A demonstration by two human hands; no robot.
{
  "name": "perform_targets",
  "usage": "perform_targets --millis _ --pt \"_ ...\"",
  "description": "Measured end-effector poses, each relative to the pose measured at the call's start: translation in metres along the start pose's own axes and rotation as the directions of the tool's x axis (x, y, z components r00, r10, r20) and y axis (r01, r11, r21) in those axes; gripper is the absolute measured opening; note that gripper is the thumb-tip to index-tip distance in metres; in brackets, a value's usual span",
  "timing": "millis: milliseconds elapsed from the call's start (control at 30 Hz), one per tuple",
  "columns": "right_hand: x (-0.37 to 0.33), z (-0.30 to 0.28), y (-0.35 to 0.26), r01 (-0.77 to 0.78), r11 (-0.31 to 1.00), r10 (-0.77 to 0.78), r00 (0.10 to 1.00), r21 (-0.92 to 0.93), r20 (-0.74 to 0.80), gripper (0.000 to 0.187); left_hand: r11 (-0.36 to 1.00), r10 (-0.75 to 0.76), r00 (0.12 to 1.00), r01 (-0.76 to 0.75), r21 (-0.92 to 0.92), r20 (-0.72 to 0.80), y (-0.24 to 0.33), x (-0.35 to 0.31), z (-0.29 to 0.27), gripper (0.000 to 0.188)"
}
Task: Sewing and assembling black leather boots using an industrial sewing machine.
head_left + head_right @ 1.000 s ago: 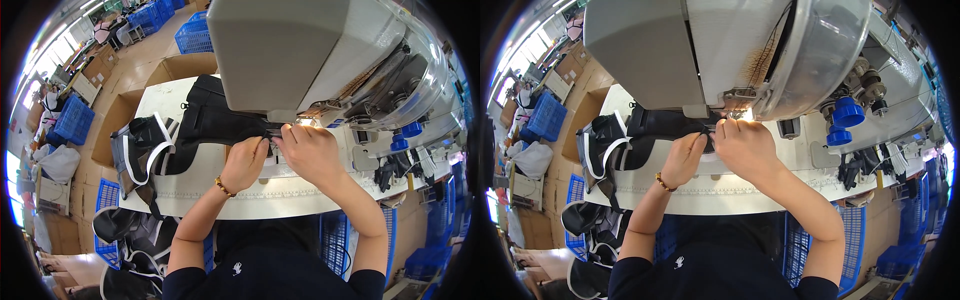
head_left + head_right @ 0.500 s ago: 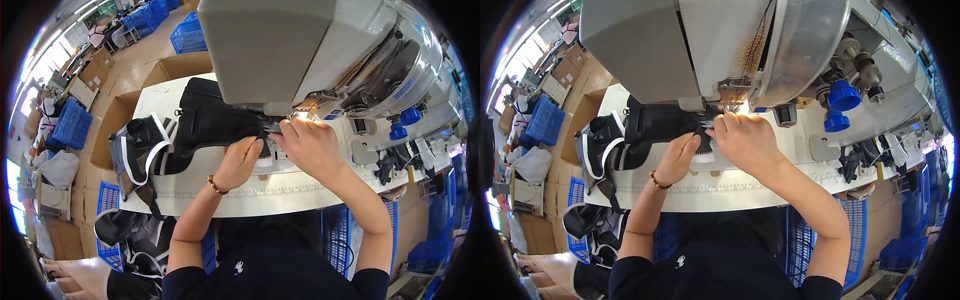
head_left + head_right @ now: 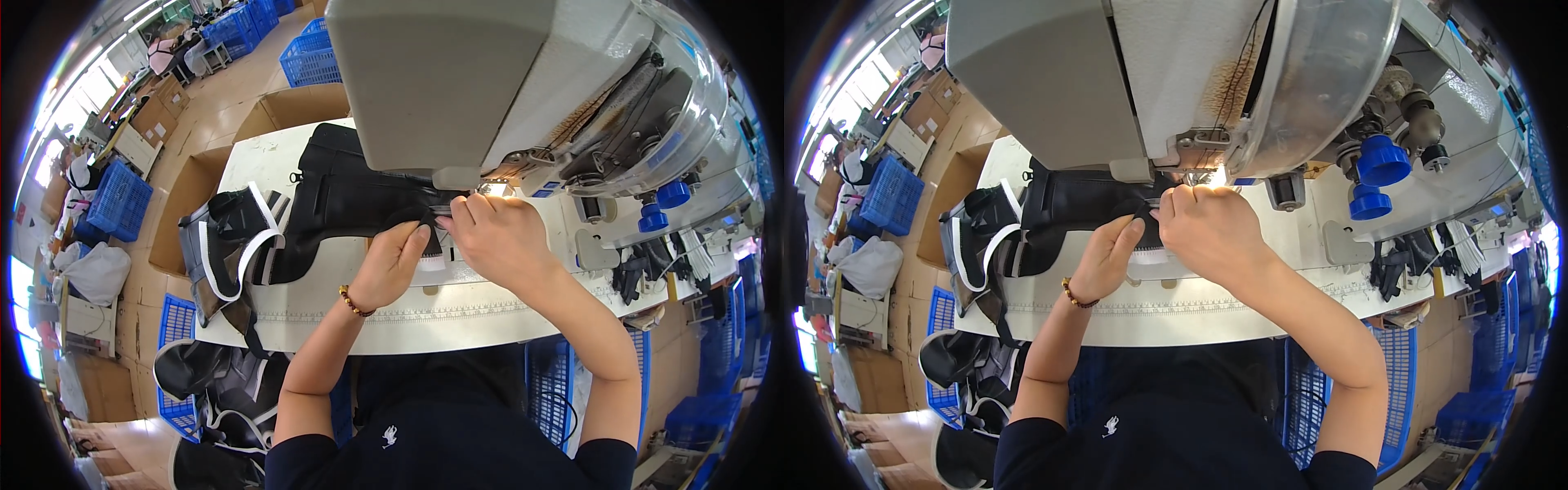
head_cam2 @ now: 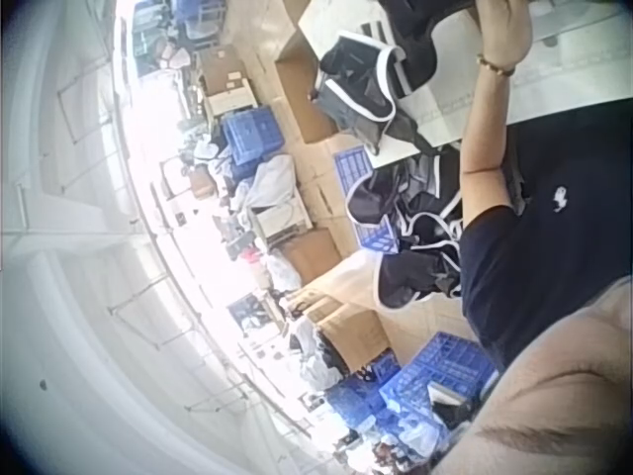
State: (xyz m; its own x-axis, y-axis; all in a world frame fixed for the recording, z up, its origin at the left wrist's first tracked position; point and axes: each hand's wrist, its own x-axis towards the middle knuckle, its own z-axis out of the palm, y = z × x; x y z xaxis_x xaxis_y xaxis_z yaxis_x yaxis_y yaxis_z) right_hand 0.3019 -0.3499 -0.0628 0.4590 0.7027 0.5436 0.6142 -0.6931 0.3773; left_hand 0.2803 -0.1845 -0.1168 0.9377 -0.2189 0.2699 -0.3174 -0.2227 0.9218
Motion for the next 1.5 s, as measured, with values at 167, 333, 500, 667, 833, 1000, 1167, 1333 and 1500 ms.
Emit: perform_targets --millis 167,333,500,667,833,1000,1167,1333,1500 --pt "-0.001 -0.003 0.001 0.015 0.999 -0.015 1.0 0.033 -0.004 0.024 1.0 0.013 0.999 -0.012 -0.013 0.035 -0.004 -0.001 -0.003 0.027" --pt "-0.002 -0.004 0.004 0.043 0.998 -0.043 0.999 0.039 -0.008 0.025 0.999 0.003 0.998 0.0 -0.047 0.056 -0.006 -0.001 -0.004 0.027" --pt "-0.004 -0.003 0.006 0.066 0.997 -0.065 0.997 0.029 -0.029 0.025 0.994 -0.003 0.998 0.009 -0.105 0.058 -0.018 -0.005 -0.002 0.026" --pt "-0.01 -0.007 0.01 0.032 0.999 -0.032 0.998 0.008 -0.052 0.023 0.988 -0.005 1.0 0.006 -0.155 0.006 -0.016 -0.01 -0.003 0.026" --pt "-0.004 -0.007 0.007 0.008 1.0 -0.007 0.999 0.024 -0.045 0.024 0.981 -0.028 0.999 0.024 -0.194 -0.017 -0.014 -0.011 0.001 0.026" --pt "0.003 0.003 0.005 0.063 0.998 -0.062 0.996 0.012 -0.06 0.025 0.98 0.025 0.999 -0.032 -0.198 -0.038 -0.014 -0.011 0.003 0.026" --pt "0.002 0.008 0.006 0.102 0.995 -0.101 0.989 0.011 -0.105 0.026 0.979 0.011 0.999 -0.017 -0.205 -0.032 -0.021 -0.013 0.0 0.026" --pt "-0.005 0.008 0.008 0.11 0.994 -0.11 0.991 -0.003 -0.081 0.027 0.931 -0.041 0.999 0.039 -0.362 0.001 -0.025 -0.022 -0.005 0.028" --pt "-0.003 0.007 0.006 0.08 0.997 -0.077 0.984 0.01 -0.161 0.026 0.959 0.037 0.999 -0.033 -0.282 0.008 -0.032 -0.023 -0.008 0.03"
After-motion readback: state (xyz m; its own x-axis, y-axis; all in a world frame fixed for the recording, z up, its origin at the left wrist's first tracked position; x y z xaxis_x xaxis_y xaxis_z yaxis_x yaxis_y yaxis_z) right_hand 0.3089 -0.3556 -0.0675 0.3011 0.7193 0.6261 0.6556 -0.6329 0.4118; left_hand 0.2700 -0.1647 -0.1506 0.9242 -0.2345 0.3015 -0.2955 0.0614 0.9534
